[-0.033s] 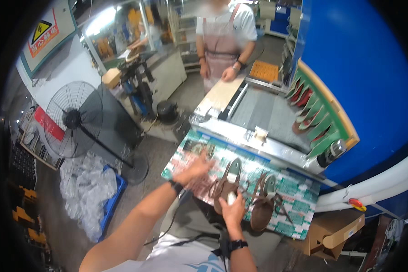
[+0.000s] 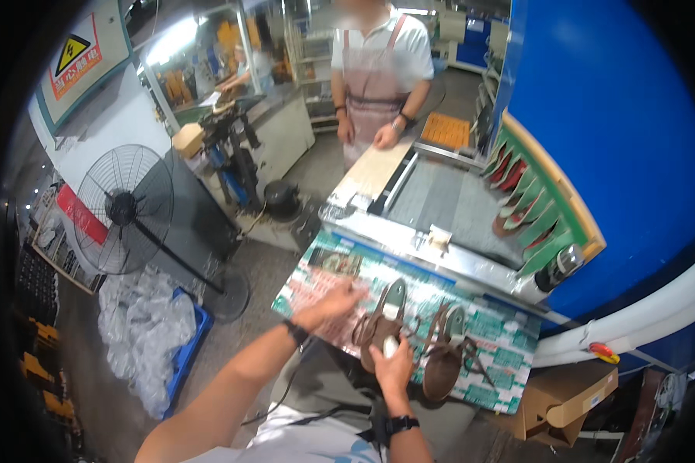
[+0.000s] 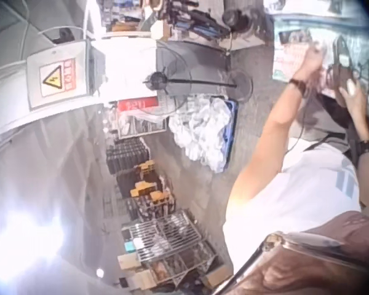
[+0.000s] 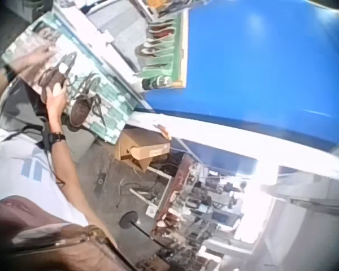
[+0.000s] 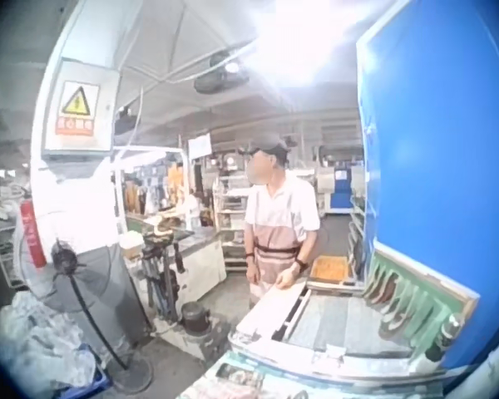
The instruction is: Cleaning and inspecting shoe uppers and soles before further assembly.
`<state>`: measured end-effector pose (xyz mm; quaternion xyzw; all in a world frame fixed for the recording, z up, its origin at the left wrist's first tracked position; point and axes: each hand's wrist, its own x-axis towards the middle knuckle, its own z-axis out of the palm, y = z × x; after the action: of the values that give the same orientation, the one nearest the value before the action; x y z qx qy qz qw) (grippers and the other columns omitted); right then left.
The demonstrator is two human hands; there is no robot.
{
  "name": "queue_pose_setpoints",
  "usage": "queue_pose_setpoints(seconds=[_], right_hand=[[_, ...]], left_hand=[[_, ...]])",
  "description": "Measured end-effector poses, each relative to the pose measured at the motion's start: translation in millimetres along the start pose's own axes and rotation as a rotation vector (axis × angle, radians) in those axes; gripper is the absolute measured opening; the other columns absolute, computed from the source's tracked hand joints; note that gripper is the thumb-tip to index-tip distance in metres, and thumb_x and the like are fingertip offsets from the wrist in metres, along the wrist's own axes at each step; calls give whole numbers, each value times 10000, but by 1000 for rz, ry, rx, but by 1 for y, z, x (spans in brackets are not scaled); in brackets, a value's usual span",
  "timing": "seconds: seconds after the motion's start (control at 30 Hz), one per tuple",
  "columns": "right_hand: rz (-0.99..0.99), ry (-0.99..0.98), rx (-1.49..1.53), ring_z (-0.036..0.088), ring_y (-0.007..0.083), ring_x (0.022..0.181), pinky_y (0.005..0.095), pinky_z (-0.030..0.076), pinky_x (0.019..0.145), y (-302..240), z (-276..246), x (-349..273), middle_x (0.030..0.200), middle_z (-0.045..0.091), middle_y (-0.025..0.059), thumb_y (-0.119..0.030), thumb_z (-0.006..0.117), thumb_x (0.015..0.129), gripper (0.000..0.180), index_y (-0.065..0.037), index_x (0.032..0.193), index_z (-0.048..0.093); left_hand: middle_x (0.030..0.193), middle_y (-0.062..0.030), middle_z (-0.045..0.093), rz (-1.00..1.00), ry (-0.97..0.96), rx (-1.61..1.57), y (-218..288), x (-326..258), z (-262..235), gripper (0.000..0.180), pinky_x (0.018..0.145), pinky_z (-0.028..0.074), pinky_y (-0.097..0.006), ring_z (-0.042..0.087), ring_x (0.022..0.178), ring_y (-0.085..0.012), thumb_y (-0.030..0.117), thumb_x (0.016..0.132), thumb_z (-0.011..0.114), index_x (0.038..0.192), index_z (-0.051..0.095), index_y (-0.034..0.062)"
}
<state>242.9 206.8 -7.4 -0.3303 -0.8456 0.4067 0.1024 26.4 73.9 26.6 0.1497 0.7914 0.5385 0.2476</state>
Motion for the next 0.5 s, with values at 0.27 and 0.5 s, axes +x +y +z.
queue_pose_setpoints(seconds=[0.27,0.5], right_hand=[[-73,-79,-116,647,481,1318,561,546,1074,-8,-19,-37,1467,639,276,-461,969,789,1074,-33,1627,452],[-44,-171,-97,644,484,1334,566,549,1073,-2,-9,-28,1505,625,276,-501,970,778,1140,-41,1656,407]], left_hand=[[981,-140,736,267,13,340,-5,-83,43,405,795,555,-416,720,912,-276,355,967,873,1099,709,8],[862,-133,725,338,5,229,-8,-63,54,280,770,551,-439,675,783,-318,339,1128,641,1110,688,64]])
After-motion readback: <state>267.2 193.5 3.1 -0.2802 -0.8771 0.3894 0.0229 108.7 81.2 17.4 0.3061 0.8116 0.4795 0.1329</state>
